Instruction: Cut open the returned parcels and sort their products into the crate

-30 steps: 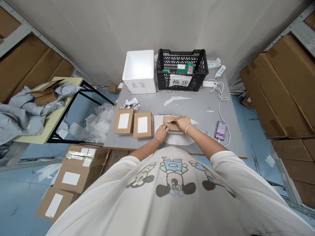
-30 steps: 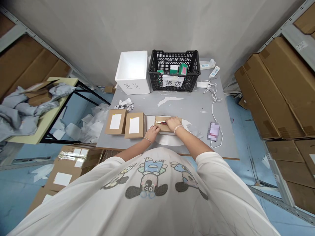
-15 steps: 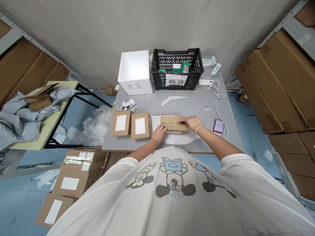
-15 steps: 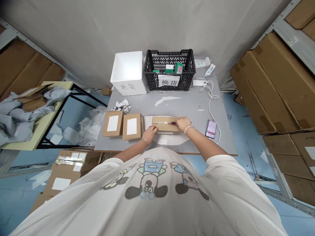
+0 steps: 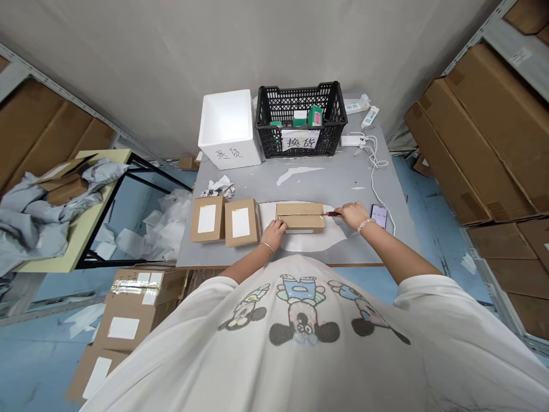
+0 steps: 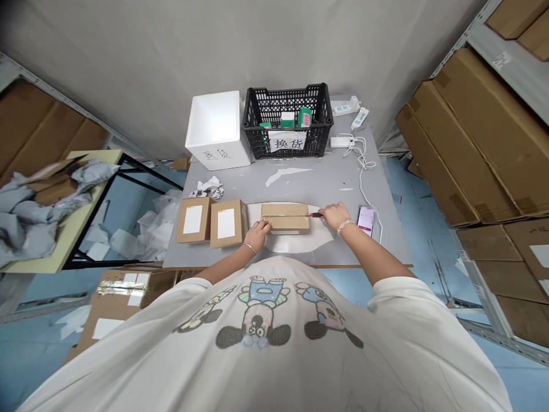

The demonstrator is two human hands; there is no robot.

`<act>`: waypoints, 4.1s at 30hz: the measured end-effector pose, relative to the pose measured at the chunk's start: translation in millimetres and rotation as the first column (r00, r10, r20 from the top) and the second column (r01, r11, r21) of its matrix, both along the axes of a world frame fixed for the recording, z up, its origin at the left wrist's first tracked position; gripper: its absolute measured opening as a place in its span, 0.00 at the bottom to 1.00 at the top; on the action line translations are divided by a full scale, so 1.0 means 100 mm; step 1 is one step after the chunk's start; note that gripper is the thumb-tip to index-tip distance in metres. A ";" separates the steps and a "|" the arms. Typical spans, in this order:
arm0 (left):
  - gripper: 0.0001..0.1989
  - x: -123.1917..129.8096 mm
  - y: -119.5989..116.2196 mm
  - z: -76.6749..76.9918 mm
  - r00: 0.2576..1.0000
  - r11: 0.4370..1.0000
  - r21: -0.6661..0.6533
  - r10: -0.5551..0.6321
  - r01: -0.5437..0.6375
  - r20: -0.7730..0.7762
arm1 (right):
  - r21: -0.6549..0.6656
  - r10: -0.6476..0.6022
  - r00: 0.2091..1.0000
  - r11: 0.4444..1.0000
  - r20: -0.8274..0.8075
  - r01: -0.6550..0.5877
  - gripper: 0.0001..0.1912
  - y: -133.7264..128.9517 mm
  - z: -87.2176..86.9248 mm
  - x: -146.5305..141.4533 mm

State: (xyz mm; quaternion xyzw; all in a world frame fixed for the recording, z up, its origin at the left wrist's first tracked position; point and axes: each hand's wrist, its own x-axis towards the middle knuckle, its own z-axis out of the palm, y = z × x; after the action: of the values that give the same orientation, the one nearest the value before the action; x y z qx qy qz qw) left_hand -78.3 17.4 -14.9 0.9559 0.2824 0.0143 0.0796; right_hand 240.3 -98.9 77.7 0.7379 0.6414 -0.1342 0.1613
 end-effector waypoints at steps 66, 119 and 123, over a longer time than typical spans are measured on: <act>0.58 1.19 0.24 0.34 0.973 0.986 -0.166 -0.030 -0.009 -0.227 | -0.210 -0.526 0.084 0.475 -0.846 0.854 0.08 -0.33 -0.57 -0.41; 0.57 1.19 0.21 0.28 0.974 0.985 -0.173 -0.047 0.008 -0.223 | -0.218 -0.563 0.275 0.655 -0.779 0.723 0.08 0.00 -0.60 -0.18; 0.57 1.19 0.22 0.29 0.973 0.982 -0.187 -0.046 0.003 -0.225 | -0.260 -0.557 0.291 0.707 -0.778 0.658 0.08 -0.06 -0.57 -0.11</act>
State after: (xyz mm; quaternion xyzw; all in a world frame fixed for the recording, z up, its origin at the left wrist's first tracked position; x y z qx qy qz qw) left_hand 40.3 39.0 14.0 0.9431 0.2779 -0.1228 0.1353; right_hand 229.0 -105.1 20.5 0.7817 0.3160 -0.4724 -0.2568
